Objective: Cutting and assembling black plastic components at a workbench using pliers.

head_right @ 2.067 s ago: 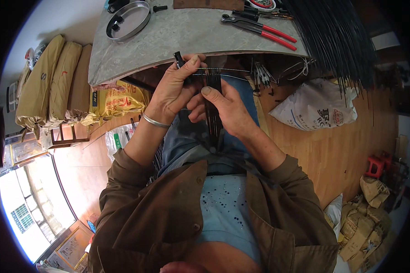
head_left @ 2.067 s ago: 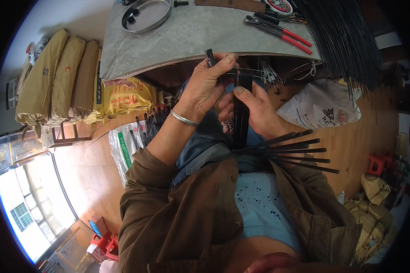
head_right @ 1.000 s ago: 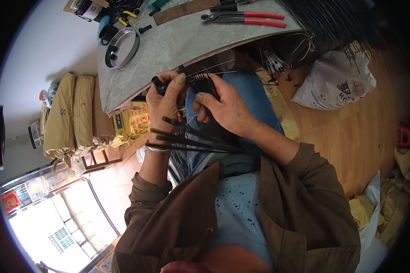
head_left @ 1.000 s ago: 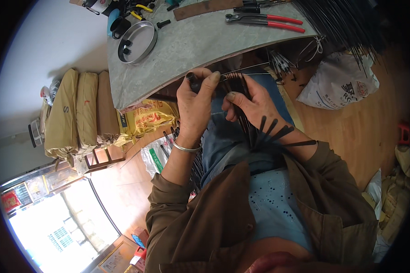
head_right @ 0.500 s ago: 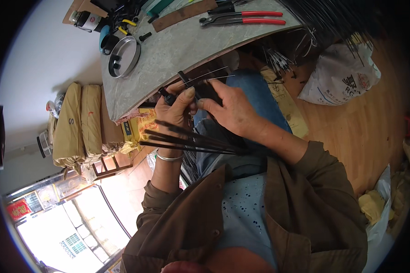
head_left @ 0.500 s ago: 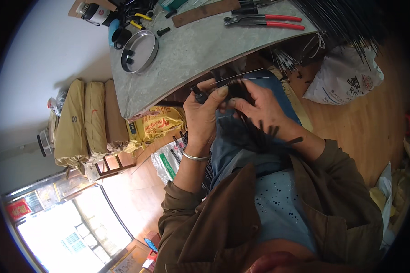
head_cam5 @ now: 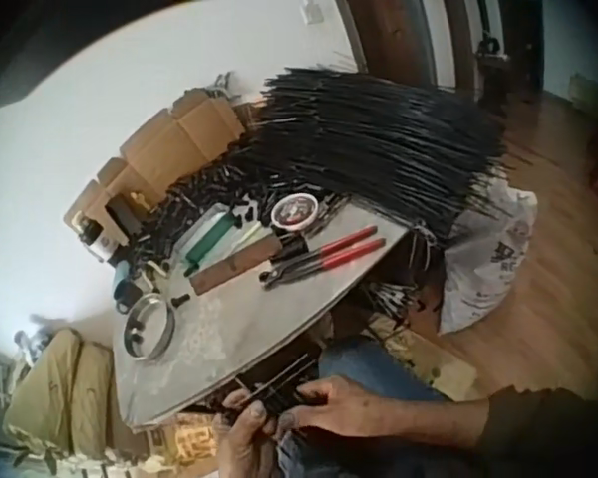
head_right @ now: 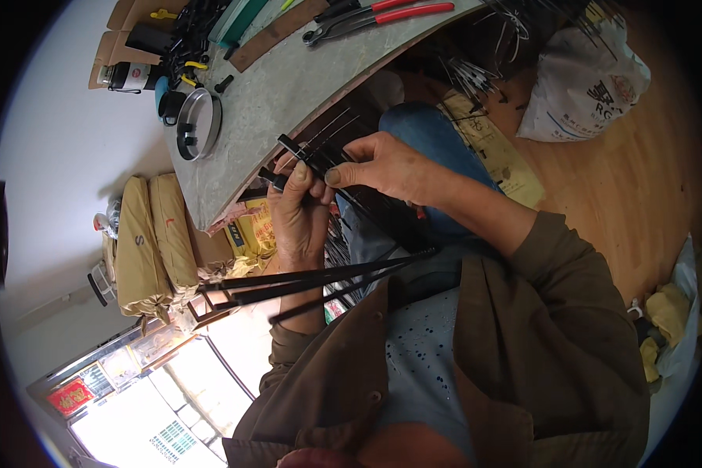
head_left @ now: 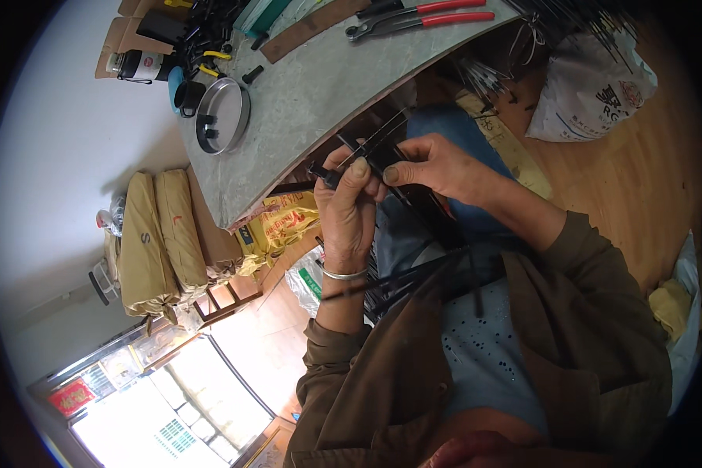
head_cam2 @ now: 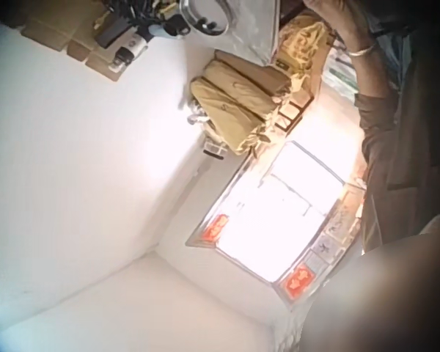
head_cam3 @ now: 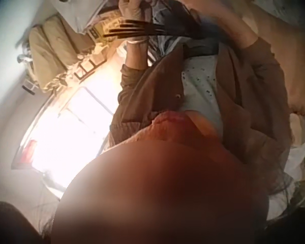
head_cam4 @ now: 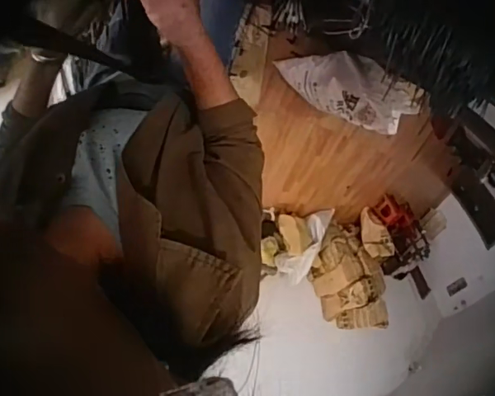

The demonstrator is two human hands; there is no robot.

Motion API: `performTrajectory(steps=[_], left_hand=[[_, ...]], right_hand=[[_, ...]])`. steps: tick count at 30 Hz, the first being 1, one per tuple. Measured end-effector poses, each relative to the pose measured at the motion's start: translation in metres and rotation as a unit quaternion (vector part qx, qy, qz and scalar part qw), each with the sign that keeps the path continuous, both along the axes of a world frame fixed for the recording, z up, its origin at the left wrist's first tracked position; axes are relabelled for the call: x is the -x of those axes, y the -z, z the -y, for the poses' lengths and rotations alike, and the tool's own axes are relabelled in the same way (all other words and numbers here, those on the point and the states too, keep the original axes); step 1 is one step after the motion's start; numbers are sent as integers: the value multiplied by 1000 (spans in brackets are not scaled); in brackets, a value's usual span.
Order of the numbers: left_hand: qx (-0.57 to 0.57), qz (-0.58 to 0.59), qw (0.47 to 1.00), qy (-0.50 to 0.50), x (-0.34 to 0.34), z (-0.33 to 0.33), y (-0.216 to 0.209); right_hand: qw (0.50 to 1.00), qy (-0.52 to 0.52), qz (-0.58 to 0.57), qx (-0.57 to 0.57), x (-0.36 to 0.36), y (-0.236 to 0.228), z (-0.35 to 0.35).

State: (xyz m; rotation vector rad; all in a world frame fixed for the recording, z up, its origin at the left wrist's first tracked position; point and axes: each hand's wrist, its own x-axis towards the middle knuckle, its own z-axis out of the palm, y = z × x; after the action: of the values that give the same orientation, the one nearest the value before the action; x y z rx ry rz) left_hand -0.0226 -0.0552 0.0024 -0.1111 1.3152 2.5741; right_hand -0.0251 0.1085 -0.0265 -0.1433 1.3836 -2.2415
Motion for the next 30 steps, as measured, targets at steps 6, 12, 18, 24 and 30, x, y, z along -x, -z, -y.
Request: performTrajectory(steps=[6, 12, 18, 24, 30], left_hand=[[44, -29, 998, -23, -8, -5, 1], [57, -23, 997, -44, -9, -3, 2], [-8, -25, 1000, 1, -14, -3, 2], [137, -57, 988, -40, -17, -6, -7], [182, 15, 983, -22, -15, -6, -27]], right_hand=[[999, -17, 45, -1, 0, -2, 3], [996, -39, 77, -9, 0, -17, -4], [993, -34, 104, -45, -7, -2, -2], [995, 63, -74, 7, -8, -12, 5], [997, 51, -32, 48, -9, -29, 8]])
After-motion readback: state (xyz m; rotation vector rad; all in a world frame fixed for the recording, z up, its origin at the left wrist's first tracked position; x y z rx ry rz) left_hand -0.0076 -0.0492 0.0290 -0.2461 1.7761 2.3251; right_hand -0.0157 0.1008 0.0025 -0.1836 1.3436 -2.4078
